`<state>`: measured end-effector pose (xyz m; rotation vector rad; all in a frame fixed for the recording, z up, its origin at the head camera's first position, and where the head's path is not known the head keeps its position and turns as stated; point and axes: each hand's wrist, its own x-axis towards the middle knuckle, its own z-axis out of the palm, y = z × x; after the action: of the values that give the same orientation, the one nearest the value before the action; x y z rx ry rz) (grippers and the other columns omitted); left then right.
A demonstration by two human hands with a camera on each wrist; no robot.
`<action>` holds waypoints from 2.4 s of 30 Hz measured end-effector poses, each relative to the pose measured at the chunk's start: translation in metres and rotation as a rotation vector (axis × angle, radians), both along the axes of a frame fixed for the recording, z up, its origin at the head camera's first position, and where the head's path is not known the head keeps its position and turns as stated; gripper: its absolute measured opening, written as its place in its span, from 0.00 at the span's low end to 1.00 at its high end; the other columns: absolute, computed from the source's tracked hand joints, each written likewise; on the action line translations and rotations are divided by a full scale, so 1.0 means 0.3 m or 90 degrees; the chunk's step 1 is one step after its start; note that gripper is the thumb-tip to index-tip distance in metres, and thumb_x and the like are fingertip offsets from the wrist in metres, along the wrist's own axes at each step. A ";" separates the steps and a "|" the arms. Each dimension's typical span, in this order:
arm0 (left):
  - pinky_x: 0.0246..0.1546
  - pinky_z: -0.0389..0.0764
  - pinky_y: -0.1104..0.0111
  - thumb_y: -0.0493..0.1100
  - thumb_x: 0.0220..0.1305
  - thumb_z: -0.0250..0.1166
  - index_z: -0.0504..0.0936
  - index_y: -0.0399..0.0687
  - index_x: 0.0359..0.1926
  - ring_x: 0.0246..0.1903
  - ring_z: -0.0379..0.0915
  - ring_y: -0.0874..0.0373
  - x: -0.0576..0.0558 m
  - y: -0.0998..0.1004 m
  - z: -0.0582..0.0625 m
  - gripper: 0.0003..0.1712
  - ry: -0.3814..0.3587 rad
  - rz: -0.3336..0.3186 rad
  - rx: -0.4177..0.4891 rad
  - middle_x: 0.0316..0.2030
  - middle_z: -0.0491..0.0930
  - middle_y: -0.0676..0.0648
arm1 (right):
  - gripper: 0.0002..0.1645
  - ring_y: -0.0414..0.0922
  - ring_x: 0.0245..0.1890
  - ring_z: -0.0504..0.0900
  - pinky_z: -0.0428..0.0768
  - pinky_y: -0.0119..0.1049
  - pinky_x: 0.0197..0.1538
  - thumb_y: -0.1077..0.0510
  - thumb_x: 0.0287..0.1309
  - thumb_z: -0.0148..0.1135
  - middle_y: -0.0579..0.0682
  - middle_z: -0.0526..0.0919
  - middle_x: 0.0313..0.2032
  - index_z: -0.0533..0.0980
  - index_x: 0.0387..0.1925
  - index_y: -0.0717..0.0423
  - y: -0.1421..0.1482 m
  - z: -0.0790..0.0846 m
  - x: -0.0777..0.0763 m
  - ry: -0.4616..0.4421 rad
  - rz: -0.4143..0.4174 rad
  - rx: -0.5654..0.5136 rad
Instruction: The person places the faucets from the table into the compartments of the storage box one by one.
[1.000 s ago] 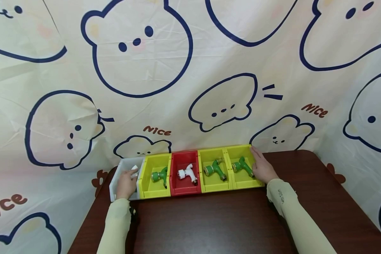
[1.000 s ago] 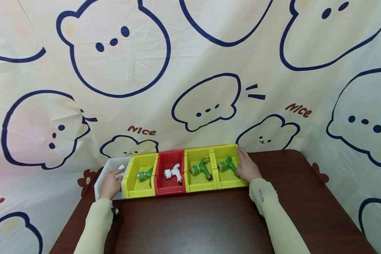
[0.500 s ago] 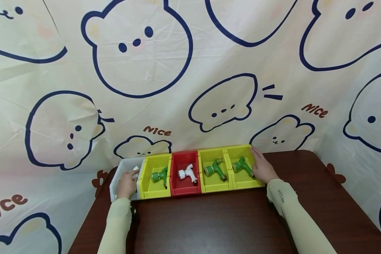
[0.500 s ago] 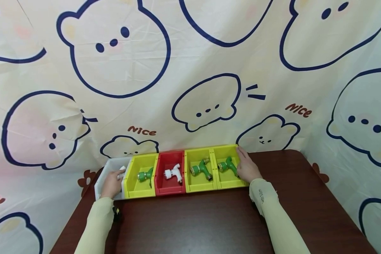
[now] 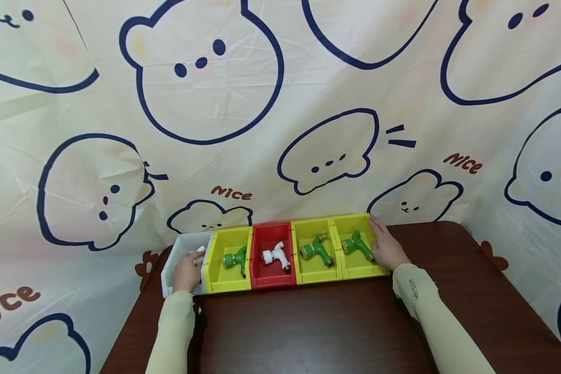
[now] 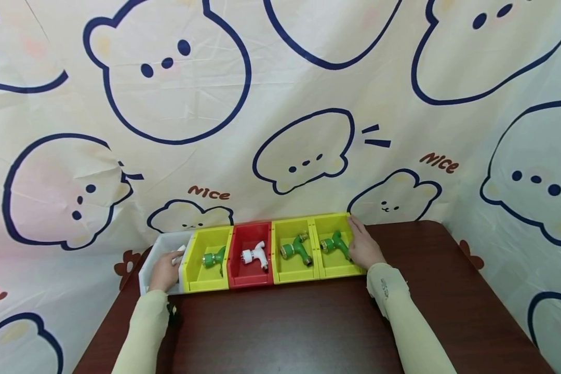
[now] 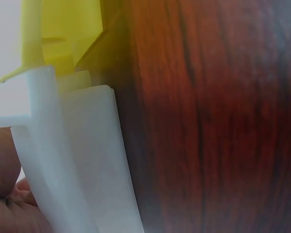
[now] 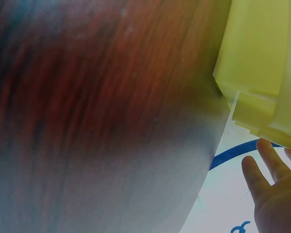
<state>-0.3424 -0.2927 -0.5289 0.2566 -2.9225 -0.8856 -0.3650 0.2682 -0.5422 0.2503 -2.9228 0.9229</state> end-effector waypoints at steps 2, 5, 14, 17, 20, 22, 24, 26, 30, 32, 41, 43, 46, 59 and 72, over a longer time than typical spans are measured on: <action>0.70 0.66 0.39 0.33 0.77 0.55 0.74 0.36 0.70 0.69 0.64 0.30 0.000 -0.001 -0.003 0.23 -0.002 0.003 0.004 0.69 0.70 0.27 | 0.42 0.64 0.80 0.51 0.61 0.63 0.75 0.68 0.71 0.40 0.56 0.43 0.83 0.45 0.83 0.57 0.000 0.000 0.000 -0.002 -0.001 -0.002; 0.70 0.66 0.40 0.34 0.78 0.55 0.74 0.37 0.70 0.69 0.64 0.31 -0.003 0.001 -0.001 0.23 -0.007 0.010 0.000 0.69 0.70 0.28 | 0.43 0.63 0.80 0.50 0.61 0.63 0.75 0.68 0.70 0.41 0.56 0.43 0.83 0.45 0.83 0.56 0.001 0.000 -0.003 -0.002 -0.002 -0.003; 0.70 0.67 0.40 0.35 0.78 0.54 0.76 0.36 0.69 0.69 0.65 0.31 -0.011 0.011 0.011 0.22 -0.021 0.040 0.009 0.68 0.71 0.29 | 0.42 0.63 0.80 0.50 0.61 0.63 0.75 0.67 0.70 0.41 0.56 0.44 0.83 0.45 0.83 0.56 0.001 0.008 -0.011 0.005 -0.003 -0.004; 0.70 0.67 0.40 0.35 0.78 0.54 0.76 0.37 0.68 0.69 0.66 0.31 -0.013 0.011 0.006 0.22 -0.022 0.047 0.008 0.68 0.71 0.29 | 0.43 0.64 0.80 0.50 0.61 0.63 0.75 0.67 0.70 0.40 0.56 0.43 0.83 0.45 0.83 0.56 0.003 0.007 -0.013 0.004 0.001 -0.001; 0.69 0.68 0.39 0.35 0.78 0.54 0.78 0.35 0.67 0.67 0.67 0.30 -0.014 0.011 0.001 0.21 -0.014 0.045 0.003 0.67 0.72 0.28 | 0.42 0.64 0.80 0.51 0.61 0.63 0.75 0.67 0.71 0.40 0.57 0.43 0.83 0.45 0.83 0.57 0.004 0.004 -0.011 0.002 0.000 0.004; 0.68 0.68 0.39 0.35 0.78 0.54 0.79 0.34 0.65 0.66 0.68 0.30 -0.012 0.012 -0.001 0.20 -0.008 0.043 0.000 0.65 0.74 0.28 | 0.42 0.64 0.80 0.50 0.61 0.63 0.75 0.67 0.71 0.40 0.57 0.43 0.83 0.45 0.83 0.57 0.004 0.003 -0.008 -0.001 -0.001 0.005; 0.68 0.69 0.39 0.35 0.78 0.54 0.79 0.33 0.64 0.65 0.69 0.30 -0.008 0.012 -0.005 0.20 -0.003 0.042 -0.003 0.64 0.75 0.28 | 0.42 0.64 0.80 0.50 0.61 0.64 0.75 0.67 0.71 0.41 0.57 0.43 0.83 0.45 0.83 0.57 0.004 0.002 -0.006 -0.003 -0.003 0.004; 0.67 0.70 0.39 0.35 0.78 0.53 0.79 0.33 0.64 0.64 0.70 0.31 -0.004 0.014 -0.006 0.20 -0.002 0.043 -0.004 0.63 0.76 0.28 | 0.42 0.64 0.80 0.50 0.61 0.63 0.75 0.67 0.71 0.41 0.57 0.43 0.83 0.45 0.83 0.57 0.004 0.001 -0.004 -0.003 -0.003 0.003; 0.67 0.71 0.40 0.35 0.78 0.54 0.80 0.33 0.64 0.64 0.71 0.31 -0.003 0.012 -0.009 0.20 -0.003 0.046 -0.003 0.63 0.77 0.28 | 0.43 0.64 0.80 0.51 0.62 0.63 0.75 0.68 0.70 0.41 0.57 0.43 0.83 0.44 0.83 0.57 0.002 0.000 -0.004 -0.003 -0.002 0.004; 0.66 0.71 0.40 0.35 0.78 0.54 0.80 0.33 0.63 0.63 0.72 0.31 -0.003 0.010 -0.012 0.19 0.000 0.047 -0.006 0.63 0.77 0.29 | 0.43 0.64 0.80 0.51 0.62 0.63 0.75 0.68 0.70 0.41 0.57 0.43 0.83 0.45 0.83 0.57 0.000 0.000 -0.004 -0.004 -0.002 0.004; 0.63 0.74 0.40 0.35 0.78 0.54 0.81 0.33 0.62 0.60 0.74 0.31 -0.007 0.000 -0.034 0.19 0.019 0.038 -0.015 0.60 0.80 0.29 | 0.43 0.64 0.80 0.51 0.62 0.63 0.75 0.68 0.70 0.40 0.57 0.43 0.83 0.45 0.83 0.57 -0.001 0.000 -0.002 -0.006 -0.005 0.006; 0.63 0.74 0.40 0.35 0.78 0.54 0.82 0.33 0.61 0.60 0.75 0.31 -0.005 -0.001 -0.037 0.18 0.025 0.035 -0.019 0.59 0.80 0.29 | 0.43 0.64 0.80 0.51 0.62 0.63 0.75 0.68 0.70 0.40 0.57 0.43 0.83 0.45 0.83 0.57 -0.001 0.000 -0.001 -0.005 -0.005 0.007; 0.62 0.74 0.40 0.35 0.78 0.54 0.82 0.33 0.61 0.59 0.75 0.31 -0.002 0.000 -0.037 0.18 0.033 0.034 -0.025 0.59 0.81 0.29 | 0.43 0.64 0.80 0.51 0.62 0.63 0.75 0.68 0.70 0.40 0.57 0.43 0.83 0.45 0.83 0.57 -0.002 0.003 0.001 -0.005 -0.004 0.006; 0.62 0.75 0.40 0.35 0.78 0.54 0.82 0.35 0.62 0.60 0.75 0.32 0.013 0.002 -0.023 0.18 0.016 0.047 -0.037 0.60 0.80 0.30 | 0.42 0.64 0.80 0.51 0.62 0.63 0.75 0.68 0.71 0.41 0.56 0.43 0.83 0.46 0.83 0.58 -0.008 -0.003 -0.003 -0.003 -0.002 -0.005; 0.58 0.77 0.40 0.35 0.77 0.56 0.81 0.36 0.62 0.57 0.77 0.31 0.016 -0.012 -0.031 0.18 0.049 0.015 -0.072 0.58 0.80 0.29 | 0.41 0.63 0.80 0.51 0.62 0.63 0.75 0.68 0.71 0.40 0.56 0.43 0.83 0.46 0.83 0.58 -0.008 0.000 -0.002 -0.004 -0.004 -0.004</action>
<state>-0.3377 -0.2961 -0.5382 0.2437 -2.8788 -0.7070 -0.3657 0.2658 -0.5423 0.2388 -2.9246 0.9349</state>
